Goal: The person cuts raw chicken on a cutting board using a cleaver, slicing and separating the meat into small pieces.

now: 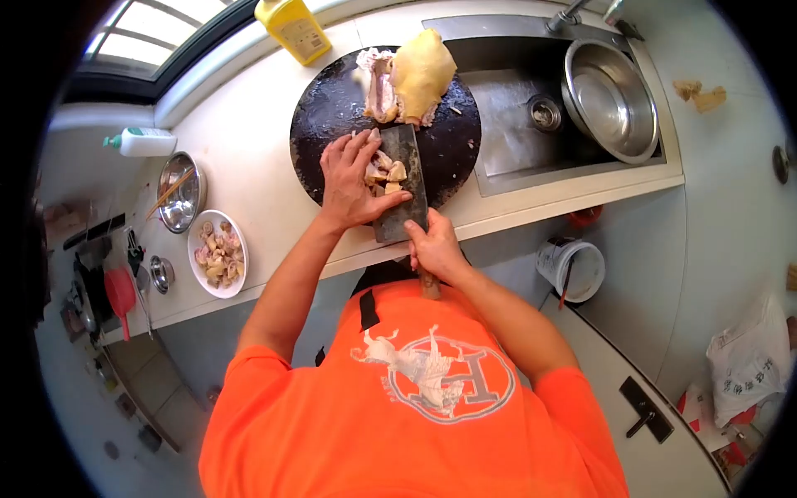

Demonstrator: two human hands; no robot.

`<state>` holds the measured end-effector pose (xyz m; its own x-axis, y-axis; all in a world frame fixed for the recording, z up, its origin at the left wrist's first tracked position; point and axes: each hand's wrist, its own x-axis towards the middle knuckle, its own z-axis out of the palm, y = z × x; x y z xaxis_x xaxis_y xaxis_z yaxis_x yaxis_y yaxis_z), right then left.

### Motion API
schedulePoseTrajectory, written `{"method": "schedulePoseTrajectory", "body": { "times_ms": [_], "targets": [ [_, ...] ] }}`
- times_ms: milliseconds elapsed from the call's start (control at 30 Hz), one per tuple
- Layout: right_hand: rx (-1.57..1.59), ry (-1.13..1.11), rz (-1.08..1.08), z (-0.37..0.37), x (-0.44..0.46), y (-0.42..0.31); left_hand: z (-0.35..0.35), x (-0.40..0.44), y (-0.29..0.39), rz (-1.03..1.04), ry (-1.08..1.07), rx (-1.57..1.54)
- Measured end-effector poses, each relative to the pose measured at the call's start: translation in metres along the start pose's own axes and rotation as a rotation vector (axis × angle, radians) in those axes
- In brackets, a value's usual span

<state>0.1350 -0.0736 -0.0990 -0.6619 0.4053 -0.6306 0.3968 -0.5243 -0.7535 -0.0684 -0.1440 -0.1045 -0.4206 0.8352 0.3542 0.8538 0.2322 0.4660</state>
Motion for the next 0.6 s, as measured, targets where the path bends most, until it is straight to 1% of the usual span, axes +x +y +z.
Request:
{"method": "schedulePoseTrajectory", "body": {
  "times_ms": [200,267,333,400,433,467,600],
  "targets": [
    [-0.063,-0.11,-0.026,0.009,0.01,-0.013,0.004,-0.015,0.012,-0.189,0.231,-0.111],
    [-0.113,-0.132,-0.015,0.007,0.013,-0.017,0.006,-0.019,0.009,-0.226,0.288,-0.127],
    [-0.168,-0.144,0.017,0.019,0.014,-0.035,0.001,-0.022,0.007,-0.269,0.372,-0.186],
    [-0.258,-0.177,0.002,0.033,0.019,-0.045,-0.007,-0.026,-0.002,-0.337,0.442,-0.193],
    [-0.292,-0.213,0.013,0.042,0.022,-0.052,-0.017,-0.028,-0.007,-0.352,0.49,-0.184],
    [-0.327,-0.245,0.018,0.055,0.024,-0.059,-0.028,-0.034,-0.011,-0.401,0.483,-0.133],
    [-0.465,-0.471,-0.066,0.116,0.036,-0.071,-0.073,-0.069,-0.048,-0.478,0.654,0.028]
  ]
}}
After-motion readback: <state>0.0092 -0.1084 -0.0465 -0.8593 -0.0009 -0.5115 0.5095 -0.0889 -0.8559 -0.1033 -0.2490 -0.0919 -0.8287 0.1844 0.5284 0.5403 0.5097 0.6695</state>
